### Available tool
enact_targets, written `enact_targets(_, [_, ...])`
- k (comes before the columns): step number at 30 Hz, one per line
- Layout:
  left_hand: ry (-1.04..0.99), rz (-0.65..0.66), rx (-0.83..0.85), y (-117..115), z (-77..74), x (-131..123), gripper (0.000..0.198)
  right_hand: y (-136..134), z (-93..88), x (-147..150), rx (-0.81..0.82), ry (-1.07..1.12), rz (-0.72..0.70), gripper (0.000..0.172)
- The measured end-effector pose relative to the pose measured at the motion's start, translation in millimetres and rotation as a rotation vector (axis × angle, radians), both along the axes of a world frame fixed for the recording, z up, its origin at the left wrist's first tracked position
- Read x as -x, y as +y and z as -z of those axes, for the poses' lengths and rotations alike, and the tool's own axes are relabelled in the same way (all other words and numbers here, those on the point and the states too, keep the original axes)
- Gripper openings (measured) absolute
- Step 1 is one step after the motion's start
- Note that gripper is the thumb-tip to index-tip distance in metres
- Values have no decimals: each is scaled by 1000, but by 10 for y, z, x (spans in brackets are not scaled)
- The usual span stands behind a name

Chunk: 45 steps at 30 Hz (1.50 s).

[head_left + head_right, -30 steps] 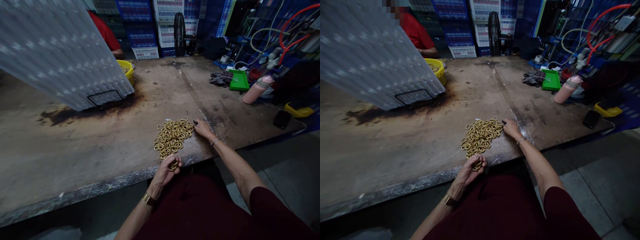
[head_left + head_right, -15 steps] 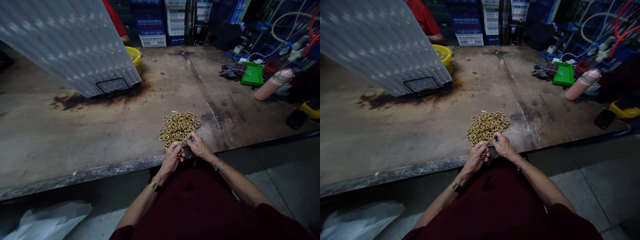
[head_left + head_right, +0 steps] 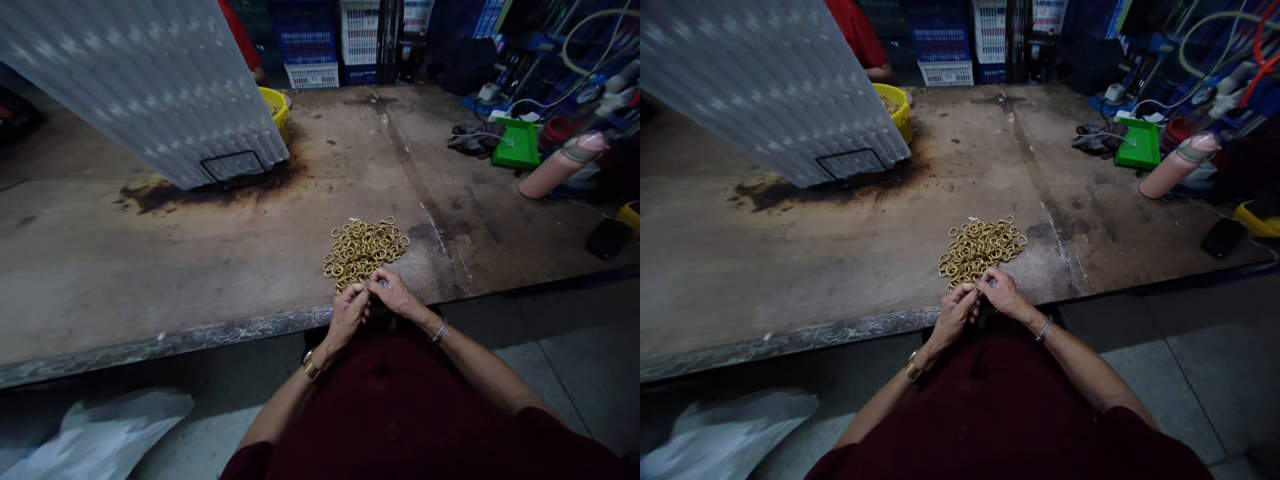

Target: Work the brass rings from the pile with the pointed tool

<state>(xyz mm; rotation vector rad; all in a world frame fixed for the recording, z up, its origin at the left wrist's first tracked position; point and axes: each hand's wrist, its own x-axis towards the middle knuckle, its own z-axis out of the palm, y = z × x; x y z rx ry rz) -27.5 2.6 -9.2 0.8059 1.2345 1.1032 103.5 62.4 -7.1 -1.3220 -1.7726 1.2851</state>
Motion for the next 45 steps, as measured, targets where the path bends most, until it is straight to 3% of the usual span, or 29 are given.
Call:
enact_targets(4, [-185, 11, 11, 0, 63, 8, 38, -2, -1, 16, 50, 78, -18, 20])
enact_targets(8, [-247, -11, -6, 0, 50, 14, 39, 7, 11, 3, 104, 122, 17, 20])
enact_targets(11, [-227, -39, -12, -4, 28, 25, 39, 1, 35, -28, -50, -13, 48, 16])
enact_targets(17, [-111, -29, -55, -6, 25, 49, 39, -87, 40, -55, -283, -327, -213, 10])
enact_targets(27, [-40, -32, -12, -23, -67, 33, 41, -84, 19, -33, -289, -568, -283, 18])
enact_targets(33, [-266, 115, 44, -141, -179, 27, 36, 80, 86, -151, -264, -663, -105, 18])
enact_targets(39, [-516, 66, 134, -68, -194, 39, 38, 581, 22, -427, -355, -668, 264, 22])
enact_targets(45, [-577, 53, 184, -46, -161, 79, 32, 966, 43, -567, -229, -827, 303, 28])
